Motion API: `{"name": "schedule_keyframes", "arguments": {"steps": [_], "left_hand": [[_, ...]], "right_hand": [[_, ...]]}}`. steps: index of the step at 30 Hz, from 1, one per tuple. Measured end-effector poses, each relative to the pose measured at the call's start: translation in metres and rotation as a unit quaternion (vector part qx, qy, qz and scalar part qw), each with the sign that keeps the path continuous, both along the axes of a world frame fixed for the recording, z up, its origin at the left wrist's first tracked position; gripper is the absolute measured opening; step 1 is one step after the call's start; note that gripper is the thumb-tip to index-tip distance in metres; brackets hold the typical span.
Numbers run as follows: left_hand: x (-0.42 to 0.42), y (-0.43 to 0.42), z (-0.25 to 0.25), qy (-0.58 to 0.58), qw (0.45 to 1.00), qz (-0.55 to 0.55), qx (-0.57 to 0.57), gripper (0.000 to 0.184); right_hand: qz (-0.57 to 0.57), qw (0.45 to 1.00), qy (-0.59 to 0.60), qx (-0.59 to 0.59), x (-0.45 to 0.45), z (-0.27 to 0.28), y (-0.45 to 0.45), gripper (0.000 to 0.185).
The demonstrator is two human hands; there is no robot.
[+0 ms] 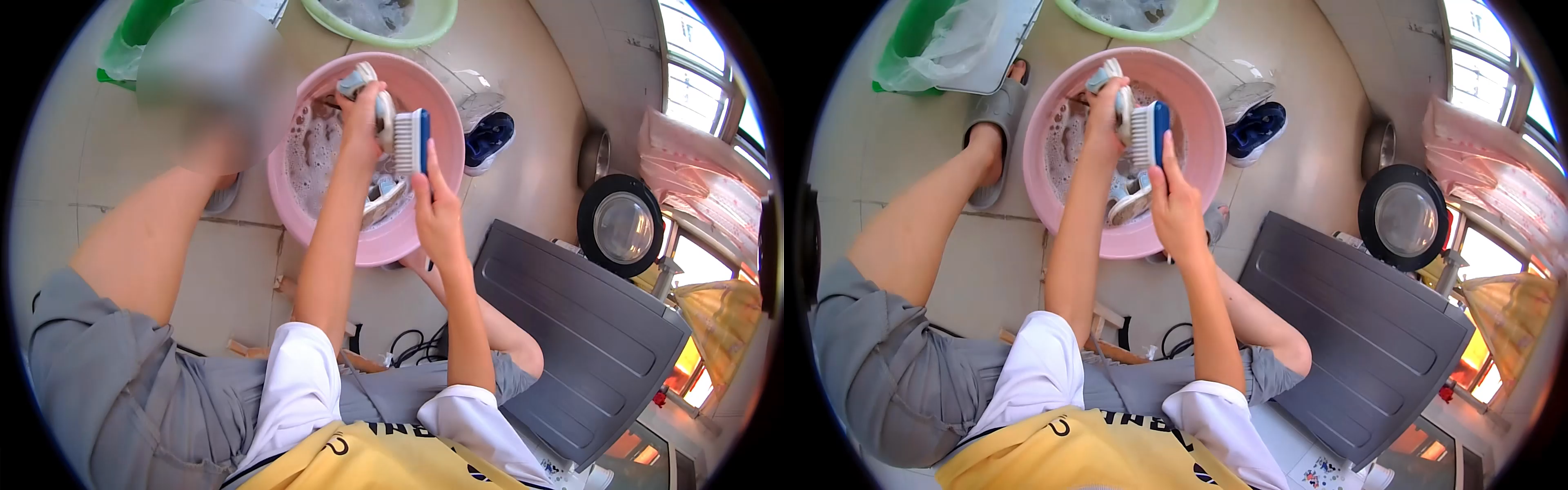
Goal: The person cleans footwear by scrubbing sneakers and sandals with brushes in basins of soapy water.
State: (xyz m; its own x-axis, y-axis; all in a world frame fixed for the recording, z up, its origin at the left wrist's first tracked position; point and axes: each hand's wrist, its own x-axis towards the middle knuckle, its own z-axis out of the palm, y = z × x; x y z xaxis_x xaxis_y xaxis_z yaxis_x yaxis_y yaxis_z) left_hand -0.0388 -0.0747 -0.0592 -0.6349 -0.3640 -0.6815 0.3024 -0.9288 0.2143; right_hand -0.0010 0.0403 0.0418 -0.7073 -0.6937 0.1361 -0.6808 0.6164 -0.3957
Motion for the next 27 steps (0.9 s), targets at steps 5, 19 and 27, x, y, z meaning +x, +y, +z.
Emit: {"name": "schedule_keyframes", "arguments": {"steps": [5,19,27], "left_hand": [[0.013,0.035,-0.012,-0.007,0.993,0.036,-0.112,0.073],[0.007,0.007,-0.009,-0.033,0.998,0.015,-0.048,0.046],[0.013,0.007,0.028,0.02,0.997,0.02,-0.077,0.039]], "right_hand": [[-0.132,0.98,-0.15,0.025,-0.015,0.004,-0.031,0.044],[-0.112,0.982,-0.152,0.028,0.012,-0.003,0.004,0.044],[-0.073,0.992,-0.102,0.02,0.012,0.014,0.015,0.044]]}}
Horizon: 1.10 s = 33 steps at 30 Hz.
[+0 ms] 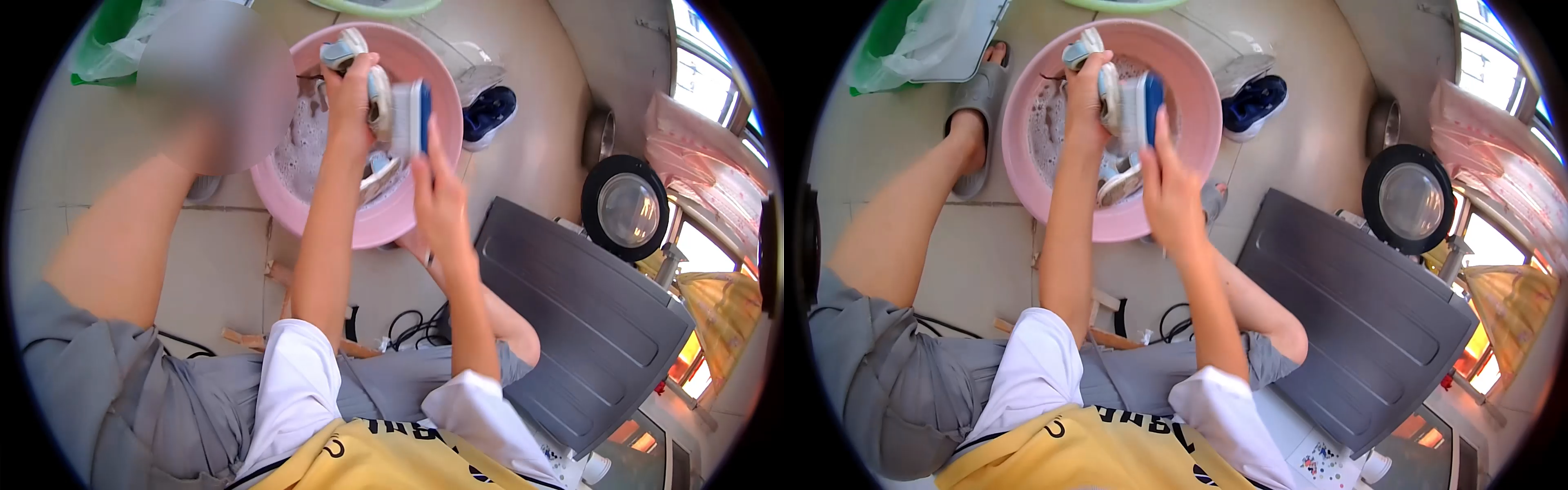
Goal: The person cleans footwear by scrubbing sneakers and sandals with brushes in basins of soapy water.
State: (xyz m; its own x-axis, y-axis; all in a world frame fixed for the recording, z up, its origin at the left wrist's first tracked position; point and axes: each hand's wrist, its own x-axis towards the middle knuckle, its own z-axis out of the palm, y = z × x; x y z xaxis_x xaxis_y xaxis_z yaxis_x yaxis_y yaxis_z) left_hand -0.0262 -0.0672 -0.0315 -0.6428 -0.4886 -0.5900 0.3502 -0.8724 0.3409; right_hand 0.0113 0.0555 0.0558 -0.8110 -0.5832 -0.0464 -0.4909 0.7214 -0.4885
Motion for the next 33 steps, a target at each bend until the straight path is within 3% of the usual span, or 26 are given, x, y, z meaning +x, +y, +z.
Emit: {"name": "schedule_keyframes", "arguments": {"steps": [2,4,5,7,10,11,12,13,15,17,18,20,21,22,23,24,26,28,30,32,33], "left_hand": [[-0.003,0.001,-0.007,-0.037,0.998,-0.043,-0.037,0.038],[-0.012,0.027,-0.019,0.032,0.999,0.009,0.017,0.032],[-0.01,0.024,-0.016,0.013,1.0,-0.002,-0.02,0.031],[0.001,0.002,0.001,-0.007,0.996,-0.031,-0.088,0.029],[-0.004,0.005,-0.006,-0.057,0.994,-0.059,-0.065,0.029],[-0.006,0.021,-0.017,-0.06,0.996,-0.023,-0.063,0.031],[0.0,0.033,-0.012,-0.02,1.0,0.014,0.014,0.034],[0.004,0.038,-0.01,-0.027,1.0,0.0,-0.011,0.032],[0.009,0.042,-0.009,-0.037,0.999,-0.016,-0.033,0.031],[-0.001,0.015,-0.017,-0.03,0.999,-0.036,0.027,0.026],[-0.006,0.015,-0.02,-0.03,0.999,-0.029,0.022,0.026],[-0.001,0.034,-0.025,-0.036,0.999,-0.02,0.027,0.022],[0.0,0.036,-0.028,-0.001,0.992,-0.05,0.117,0.022],[-0.002,0.043,-0.021,0.015,0.996,-0.047,0.07,0.021],[0.002,0.039,-0.027,0.058,0.989,-0.091,0.104,0.026],[-0.001,0.024,-0.036,0.112,0.977,-0.131,0.127,0.033],[-0.013,0.021,-0.04,0.069,0.986,-0.112,0.104,0.026],[-0.005,0.041,-0.025,0.059,0.989,-0.07,0.114,0.023],[0.009,0.045,0.005,0.096,0.973,-0.101,0.186,0.017],[0.006,0.025,-0.005,0.061,0.97,-0.152,0.178,0.013],[0.0,0.027,-0.038,0.025,0.976,-0.127,0.176,0.011]], "right_hand": [[0.083,0.993,0.088,-0.013,-0.001,-0.005,0.012,0.044],[-0.047,0.996,-0.074,-0.017,-0.013,0.013,-0.009,0.045],[-0.113,0.982,-0.15,-0.001,-0.018,0.025,-0.021,0.045],[-0.098,0.986,-0.131,-0.011,-0.005,0.018,-0.007,0.046],[-0.019,0.996,-0.052,-0.067,0.0,-0.005,0.0,0.045],[-0.055,0.993,-0.069,-0.083,-0.01,-0.013,0.003,0.044],[-0.082,0.987,-0.101,-0.095,-0.015,-0.009,-0.003,0.044],[-0.111,0.979,-0.13,-0.108,-0.021,-0.007,-0.01,0.043],[-0.1,0.988,-0.095,-0.064,-0.018,-0.013,-0.003,0.044],[-0.087,0.992,-0.084,-0.042,-0.008,-0.014,0.002,0.044],[-0.026,0.998,0.02,-0.046,-0.004,-0.029,0.021,0.044],[0.02,0.993,0.11,-0.047,-0.003,-0.03,0.022,0.044],[-0.036,0.997,-0.011,-0.066,-0.019,-0.016,0.001,0.045],[-0.093,0.984,-0.129,-0.08,-0.031,-0.007,-0.011,0.045],[-0.104,0.976,-0.166,-0.093,-0.033,-0.006,-0.011,0.046],[-0.107,0.977,-0.157,-0.097,-0.019,-0.004,-0.003,0.046],[0.022,0.999,0.043,-0.017,0.006,-0.011,0.019,0.046],[-0.046,0.996,-0.064,-0.034,-0.017,-0.001,-0.001,0.046],[-0.119,0.978,-0.169,-0.025,-0.036,0.009,-0.016,0.047],[-0.058,0.993,-0.07,-0.072,-0.01,-0.001,0.003,0.046],[-0.018,0.999,0.016,-0.049,0.007,-0.011,0.02,0.045]]}}
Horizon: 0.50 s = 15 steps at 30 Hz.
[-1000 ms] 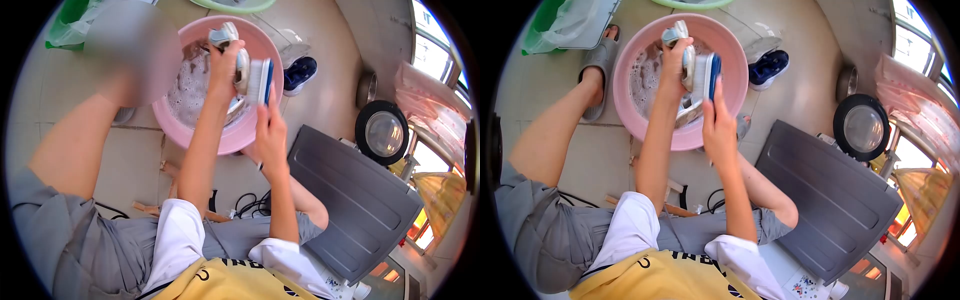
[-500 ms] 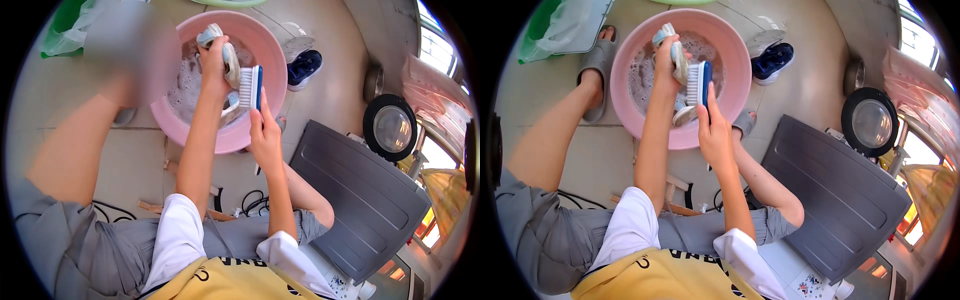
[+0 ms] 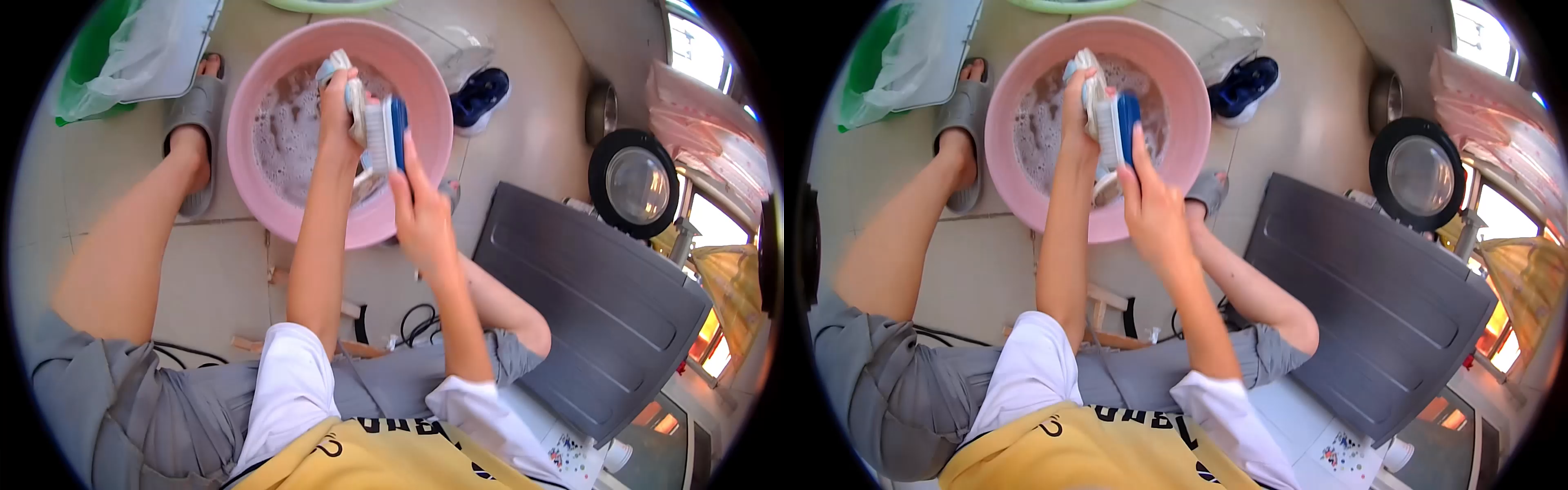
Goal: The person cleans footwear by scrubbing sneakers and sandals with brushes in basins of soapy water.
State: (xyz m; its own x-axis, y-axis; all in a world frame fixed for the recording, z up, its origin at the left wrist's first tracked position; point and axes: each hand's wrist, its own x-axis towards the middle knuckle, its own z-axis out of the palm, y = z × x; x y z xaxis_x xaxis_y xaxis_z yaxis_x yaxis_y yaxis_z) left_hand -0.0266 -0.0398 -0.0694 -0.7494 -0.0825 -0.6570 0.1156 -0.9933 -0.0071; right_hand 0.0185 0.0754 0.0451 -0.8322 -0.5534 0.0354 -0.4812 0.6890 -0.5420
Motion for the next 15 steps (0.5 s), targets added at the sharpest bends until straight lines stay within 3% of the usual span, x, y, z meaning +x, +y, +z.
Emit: {"name": "schedule_keyframes", "arguments": {"steps": [2,4,6,7,8,9,10,12,13,15], "left_hand": [[-0.006,0.01,0.0,0.007,0.997,0.044,-0.063,0.018],[-0.006,0.024,0.005,0.009,0.986,0.065,-0.152,0.022],[-0.003,0.003,-0.002,0.01,0.989,0.017,-0.144,0.021],[-0.009,-0.001,-0.008,-0.012,0.992,0.018,-0.124,0.021],[-0.006,0.0,-0.001,0.002,0.991,-0.001,-0.137,0.021],[-0.011,0.01,0.019,-0.032,0.98,0.075,-0.18,0.022],[-0.007,0.012,0.029,0.012,0.984,0.037,-0.172,0.026],[-0.003,0.01,0.046,0.067,0.991,-0.033,-0.116,0.028],[-0.007,0.003,0.044,0.078,0.989,-0.018,-0.128,0.028],[-0.007,0.001,0.026,0.078,0.996,-0.042,-0.027,0.027]], "right_hand": [[-0.008,0.999,0.031,0.026,-0.008,-0.003,-0.004,0.044],[-0.105,0.977,-0.185,0.006,-0.033,0.015,-0.027,0.046],[-0.088,0.982,-0.166,-0.001,-0.018,0.011,-0.013,0.047],[-0.007,0.999,-0.054,0.001,0.001,-0.006,0.008,0.047],[-0.034,0.993,-0.103,-0.036,0.011,-0.005,0.01,0.047],[-0.008,0.997,-0.07,-0.041,-0.016,-0.012,0.005,0.047],[-0.076,0.974,-0.212,-0.02,-0.045,0.004,-0.016,0.047],[-0.103,0.935,-0.339,-0.031,-0.036,0.044,-0.02,0.047],[-0.086,0.94,-0.328,-0.038,-0.016,0.042,-0.01,0.047],[-0.026,0.998,-0.059,0.01,0.008,0.009,0.016,0.046]]}}
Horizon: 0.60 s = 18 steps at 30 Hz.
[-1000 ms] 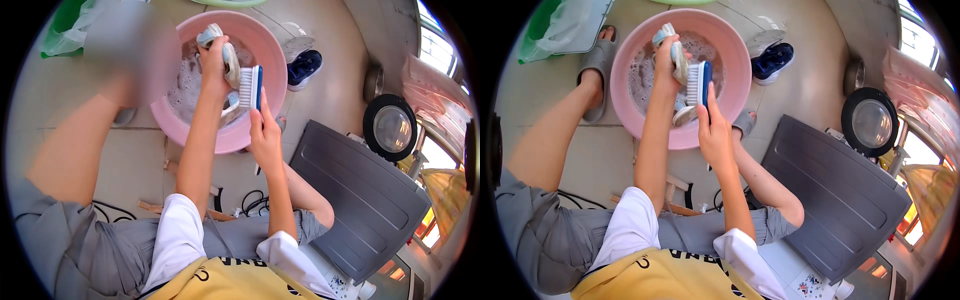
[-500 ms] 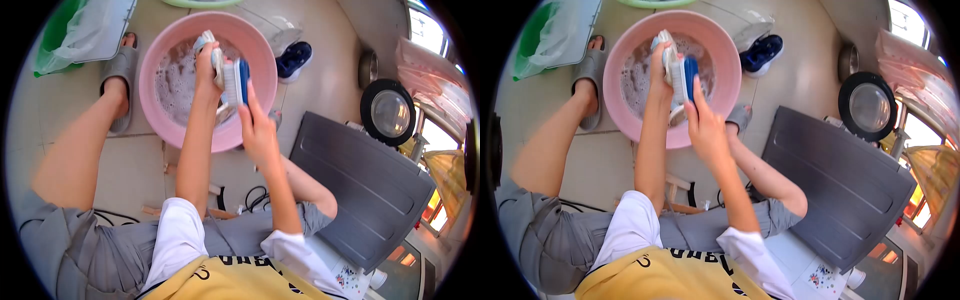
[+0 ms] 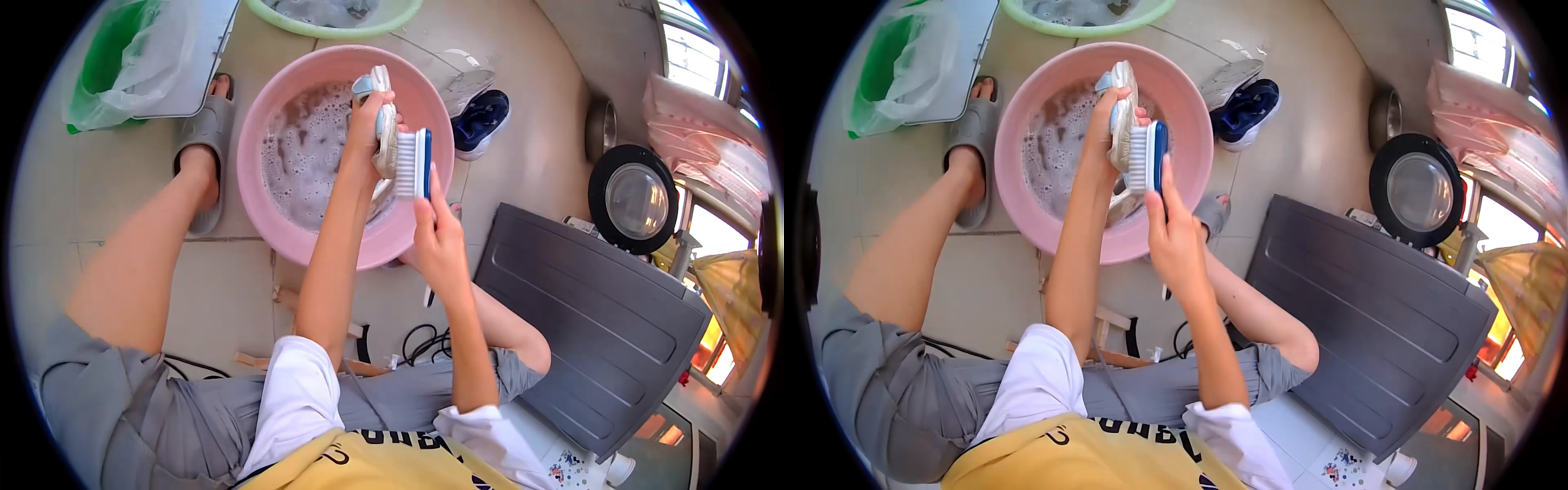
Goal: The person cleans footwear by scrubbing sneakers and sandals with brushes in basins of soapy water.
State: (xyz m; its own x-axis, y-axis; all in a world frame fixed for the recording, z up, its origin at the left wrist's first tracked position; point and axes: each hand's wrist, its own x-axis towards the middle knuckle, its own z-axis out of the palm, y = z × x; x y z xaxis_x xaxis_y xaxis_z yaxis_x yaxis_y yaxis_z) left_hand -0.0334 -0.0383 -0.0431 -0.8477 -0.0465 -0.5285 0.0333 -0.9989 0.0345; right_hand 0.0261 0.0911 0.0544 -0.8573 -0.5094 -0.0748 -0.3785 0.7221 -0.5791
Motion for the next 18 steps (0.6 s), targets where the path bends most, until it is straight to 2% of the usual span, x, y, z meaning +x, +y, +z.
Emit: {"name": "schedule_keyframes", "arguments": {"steps": [1,2,4,6,7,8,9,11,12,14,15,16,17,18], "left_hand": [[-0.003,0.007,0.003,-0.001,0.999,0.02,-0.043,0.027],[0.002,0.017,0.008,-0.008,0.999,0.011,-0.036,0.027],[0.003,0.03,0.025,0.016,0.997,0.033,-0.06,0.029],[0.005,0.008,0.019,0.028,0.998,-0.019,0.046,0.032],[0.004,0.003,0.003,0.06,0.995,-0.011,0.083,0.031],[0.004,0.0,-0.008,0.084,0.988,-0.011,0.126,0.031],[0.008,0.004,0.007,0.053,0.997,0.025,0.052,0.028],[0.008,0.018,0.017,0.035,0.999,0.022,0.009,0.027],[0.008,0.022,0.025,0.051,0.998,0.009,-0.028,0.027],[0.003,0.004,0.002,0.047,0.999,-0.012,-0.014,0.028],[-0.002,0.0,-0.027,0.105,0.994,-0.02,0.038,0.029],[-0.003,-0.006,-0.026,0.158,0.983,-0.031,0.091,0.031],[-0.002,0.002,-0.025,0.052,0.998,-0.032,0.002,0.028],[0.004,0.009,0.0,0.026,0.999,0.022,-0.028,0.028]], "right_hand": [[-0.058,0.996,-0.063,0.013,-0.005,0.014,-0.01,0.046],[-0.012,1.0,-0.024,-0.013,-0.03,0.002,-0.008,0.046],[-0.095,0.972,-0.209,-0.048,-0.053,0.041,-0.039,0.044],[-0.074,0.991,-0.093,0.059,-0.025,0.016,-0.022,0.043],[-0.016,0.999,-0.037,-0.005,-0.013,-0.029,0.016,0.044],[0.01,0.999,0.011,-0.028,-0.014,-0.038,0.019,0.044],[0.034,0.996,0.062,-0.049,-0.015,-0.048,0.022,0.044],[-0.083,0.993,-0.081,0.03,-0.05,0.006,-0.026,0.043],[-0.11,0.991,-0.072,-0.007,-0.057,0.01,-0.033,0.042],[-0.07,0.996,-0.025,0.044,-0.026,0.01,-0.033,0.043],[-0.003,0.997,0.07,0.025,-0.022,0.003,-0.03,0.044],[0.058,0.983,0.173,0.012,-0.018,0.0,-0.031,0.045],[0.031,0.994,0.104,-0.007,-0.022,-0.003,-0.028,0.046],[-0.007,0.999,0.032,-0.024,-0.024,0.001,-0.031,0.047]]}}
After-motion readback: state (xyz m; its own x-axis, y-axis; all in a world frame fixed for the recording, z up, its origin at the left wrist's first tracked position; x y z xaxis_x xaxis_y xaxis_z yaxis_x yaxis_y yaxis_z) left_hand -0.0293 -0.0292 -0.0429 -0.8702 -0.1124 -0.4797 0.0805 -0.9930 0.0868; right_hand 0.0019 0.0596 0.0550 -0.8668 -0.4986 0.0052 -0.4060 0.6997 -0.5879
